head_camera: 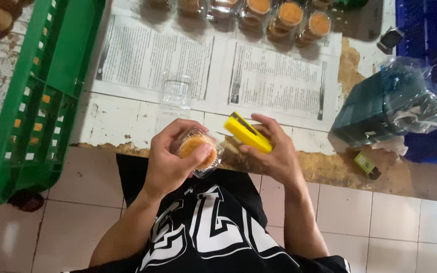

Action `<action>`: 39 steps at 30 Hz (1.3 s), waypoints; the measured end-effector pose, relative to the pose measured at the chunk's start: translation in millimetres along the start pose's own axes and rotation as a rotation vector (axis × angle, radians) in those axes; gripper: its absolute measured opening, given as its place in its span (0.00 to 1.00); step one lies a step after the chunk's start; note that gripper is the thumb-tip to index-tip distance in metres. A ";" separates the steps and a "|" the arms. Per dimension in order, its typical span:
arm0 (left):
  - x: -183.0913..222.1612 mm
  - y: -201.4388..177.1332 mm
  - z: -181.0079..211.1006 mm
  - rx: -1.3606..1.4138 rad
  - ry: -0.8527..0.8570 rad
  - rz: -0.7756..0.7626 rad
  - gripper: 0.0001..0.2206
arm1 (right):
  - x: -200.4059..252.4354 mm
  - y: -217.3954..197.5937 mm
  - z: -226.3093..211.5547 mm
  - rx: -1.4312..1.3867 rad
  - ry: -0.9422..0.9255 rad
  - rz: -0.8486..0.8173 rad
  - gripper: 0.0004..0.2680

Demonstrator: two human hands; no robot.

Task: The person places muffins from a green crate into individual plastic containers and seals them using a yellow stapler.

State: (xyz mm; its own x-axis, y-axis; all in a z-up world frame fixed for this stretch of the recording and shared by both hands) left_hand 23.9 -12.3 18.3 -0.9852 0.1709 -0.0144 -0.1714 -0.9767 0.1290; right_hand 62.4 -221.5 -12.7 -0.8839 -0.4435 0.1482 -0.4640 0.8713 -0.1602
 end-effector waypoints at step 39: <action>14.9 22.4 41.5 -0.335 0.301 -0.009 0.13 | 26.0 26.9 -37.4 -0.446 -0.693 0.156 0.23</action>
State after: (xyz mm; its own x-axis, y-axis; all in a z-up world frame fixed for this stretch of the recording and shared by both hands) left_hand 5.7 -26.3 62.2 -0.9336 0.1824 -0.3084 -0.1239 -0.9720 -0.1997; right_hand 29.1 -201.7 23.3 -0.8393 -0.2128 -0.5004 -0.3958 0.8701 0.2939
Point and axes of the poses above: each hand's wrist, its own x-axis away from the middle knuckle, its own y-axis out of the palm, z = x × y, the point moved 5 cm from there along -x, towards the middle knuckle, and after that the axes turned 10 degrees about -z, right-handed, at the moved point
